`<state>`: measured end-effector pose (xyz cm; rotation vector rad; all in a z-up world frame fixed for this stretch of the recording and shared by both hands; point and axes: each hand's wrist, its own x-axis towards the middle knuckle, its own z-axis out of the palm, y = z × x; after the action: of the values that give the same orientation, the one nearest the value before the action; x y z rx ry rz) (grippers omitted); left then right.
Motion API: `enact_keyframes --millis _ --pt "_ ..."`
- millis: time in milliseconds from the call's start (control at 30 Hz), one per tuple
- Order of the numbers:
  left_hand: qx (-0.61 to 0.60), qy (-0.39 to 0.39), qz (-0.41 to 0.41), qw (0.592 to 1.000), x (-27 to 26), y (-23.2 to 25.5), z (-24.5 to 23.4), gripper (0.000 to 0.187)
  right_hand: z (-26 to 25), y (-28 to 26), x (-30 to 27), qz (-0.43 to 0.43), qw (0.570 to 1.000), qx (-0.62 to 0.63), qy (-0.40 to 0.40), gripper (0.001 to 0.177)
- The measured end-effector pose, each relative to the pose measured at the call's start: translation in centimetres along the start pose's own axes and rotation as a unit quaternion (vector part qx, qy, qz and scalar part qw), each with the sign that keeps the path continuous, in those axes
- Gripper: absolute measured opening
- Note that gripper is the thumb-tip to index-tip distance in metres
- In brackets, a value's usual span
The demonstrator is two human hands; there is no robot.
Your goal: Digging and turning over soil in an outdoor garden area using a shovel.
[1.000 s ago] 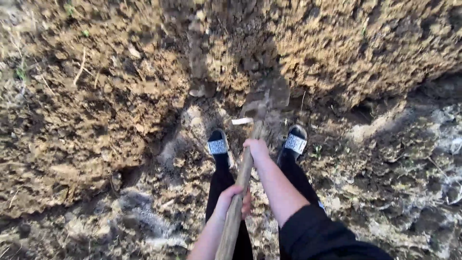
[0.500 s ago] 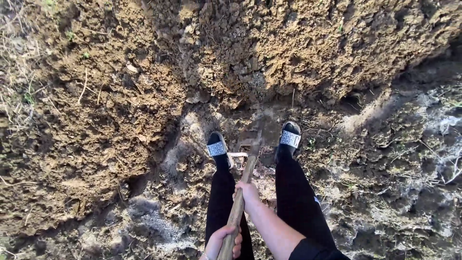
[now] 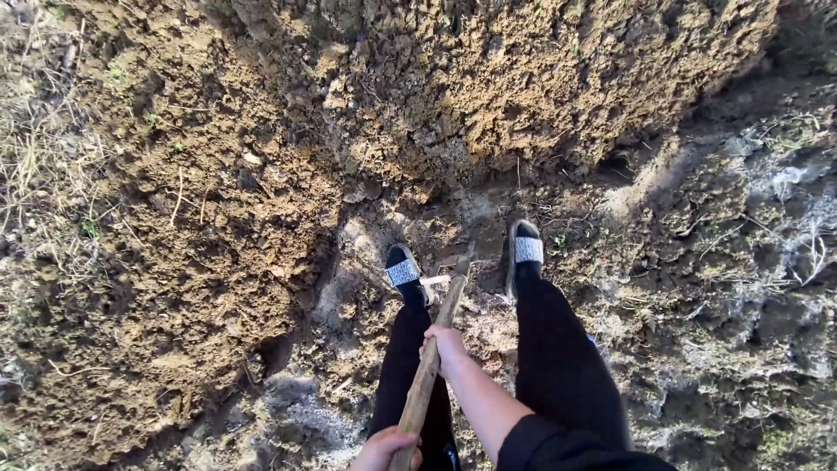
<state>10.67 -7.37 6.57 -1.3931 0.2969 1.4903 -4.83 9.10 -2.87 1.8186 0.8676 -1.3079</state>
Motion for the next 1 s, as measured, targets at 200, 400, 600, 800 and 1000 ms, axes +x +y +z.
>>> enact_keyframes --millis 200,400,600,800,1000 --pt "-0.056 0.044 -0.058 0.996 -5.8 3.7 5.7 0.014 0.4 -0.8 0.5 -0.002 1.000 -0.021 0.018 0.011" --pt "-0.022 0.023 -0.074 0.997 -5.9 5.1 5.9 0.015 0.6 -0.8 2.3 -0.002 1.000 0.015 0.013 0.016" --pt "0.028 0.025 -0.041 0.998 -6.6 6.9 7.7 0.021 1.7 -2.8 0.4 0.002 1.000 0.009 0.025 0.014" --pt "-0.026 0.062 -0.047 0.997 -5.5 6.4 7.9 0.022 1.5 -3.1 1.5 0.001 1.000 0.014 0.028 0.013" --pt "0.004 0.050 -0.049 0.998 -5.3 7.8 9.4 0.020 1.5 -3.9 4.3 0.001 0.999 0.004 0.037 0.010"
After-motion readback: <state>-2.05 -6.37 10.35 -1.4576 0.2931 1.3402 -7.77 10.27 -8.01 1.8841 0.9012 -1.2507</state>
